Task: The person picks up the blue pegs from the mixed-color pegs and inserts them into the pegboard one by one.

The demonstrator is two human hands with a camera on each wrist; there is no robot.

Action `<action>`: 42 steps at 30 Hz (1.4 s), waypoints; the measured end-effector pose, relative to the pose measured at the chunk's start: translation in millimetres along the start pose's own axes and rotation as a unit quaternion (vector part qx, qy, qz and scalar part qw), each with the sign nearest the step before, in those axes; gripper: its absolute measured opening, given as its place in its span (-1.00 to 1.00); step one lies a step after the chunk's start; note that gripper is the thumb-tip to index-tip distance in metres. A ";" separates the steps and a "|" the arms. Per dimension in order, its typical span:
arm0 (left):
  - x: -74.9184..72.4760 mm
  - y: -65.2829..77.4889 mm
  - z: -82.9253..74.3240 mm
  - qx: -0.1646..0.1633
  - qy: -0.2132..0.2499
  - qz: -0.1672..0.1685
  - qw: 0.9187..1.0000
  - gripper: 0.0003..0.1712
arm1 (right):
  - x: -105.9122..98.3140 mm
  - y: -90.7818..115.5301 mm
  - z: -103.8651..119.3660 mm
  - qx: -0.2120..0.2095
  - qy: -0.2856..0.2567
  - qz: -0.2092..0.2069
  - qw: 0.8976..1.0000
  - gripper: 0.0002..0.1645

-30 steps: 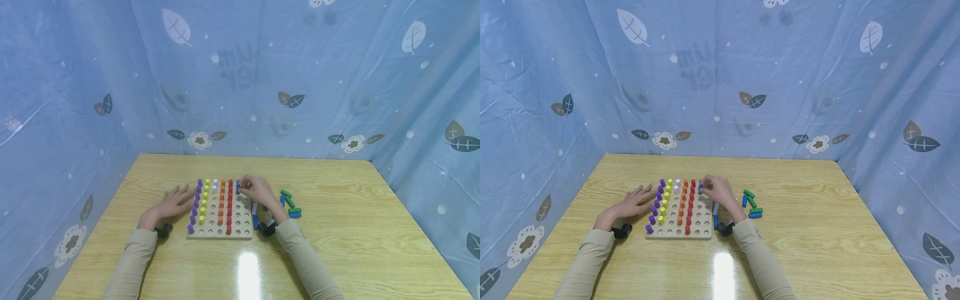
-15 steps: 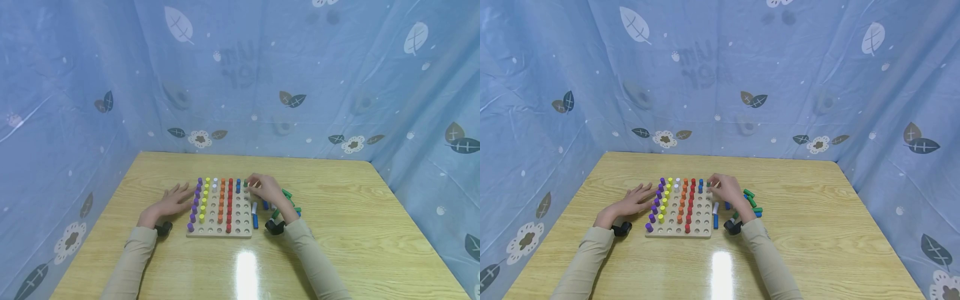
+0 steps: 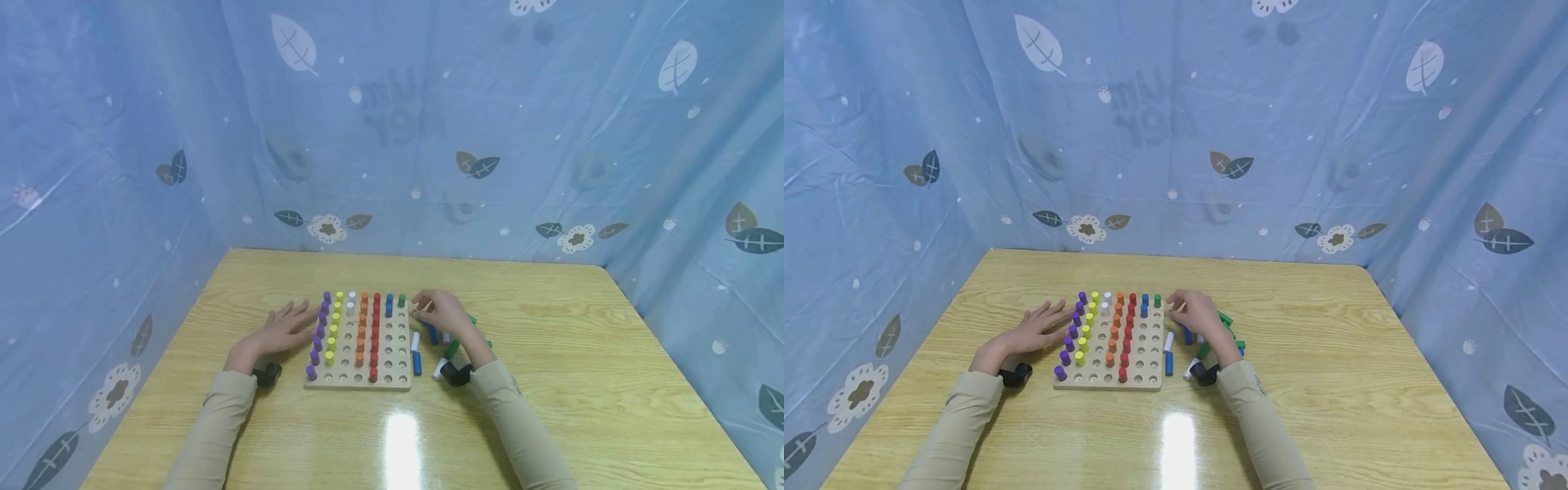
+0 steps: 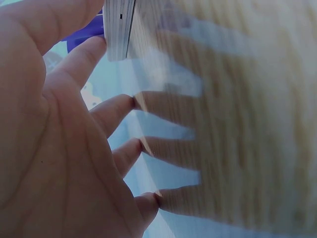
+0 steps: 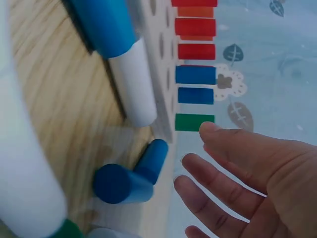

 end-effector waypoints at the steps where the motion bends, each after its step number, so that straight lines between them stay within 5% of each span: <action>1: 0.5 0.0 0.0 -0.001 0.001 0.001 1.000 -0.29 | 1.5 0.0 -2.5 0.006 -0.002 0.003 1.000 -0.71; 28: 2.9 -0.3 -1.5 -0.002 0.013 0.000 1.000 -0.32 | 18.9 -4.9 -25.1 0.062 0.011 0.023 0.998 -0.72; 42: 1.9 -0.3 -0.4 -0.006 0.008 -0.001 1.000 -0.32 | 9.0 -5.8 -13.1 0.037 -0.015 0.003 0.999 -0.70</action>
Point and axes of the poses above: each hand's wrist, its own y-axis away from the middle knuckle, its own x-axis out of the palm, z = x × y, the point moved 10 cm from there along -y, towards the middle knuckle, and after that the axes turned 1 degree about y, right-handed, at the moved point
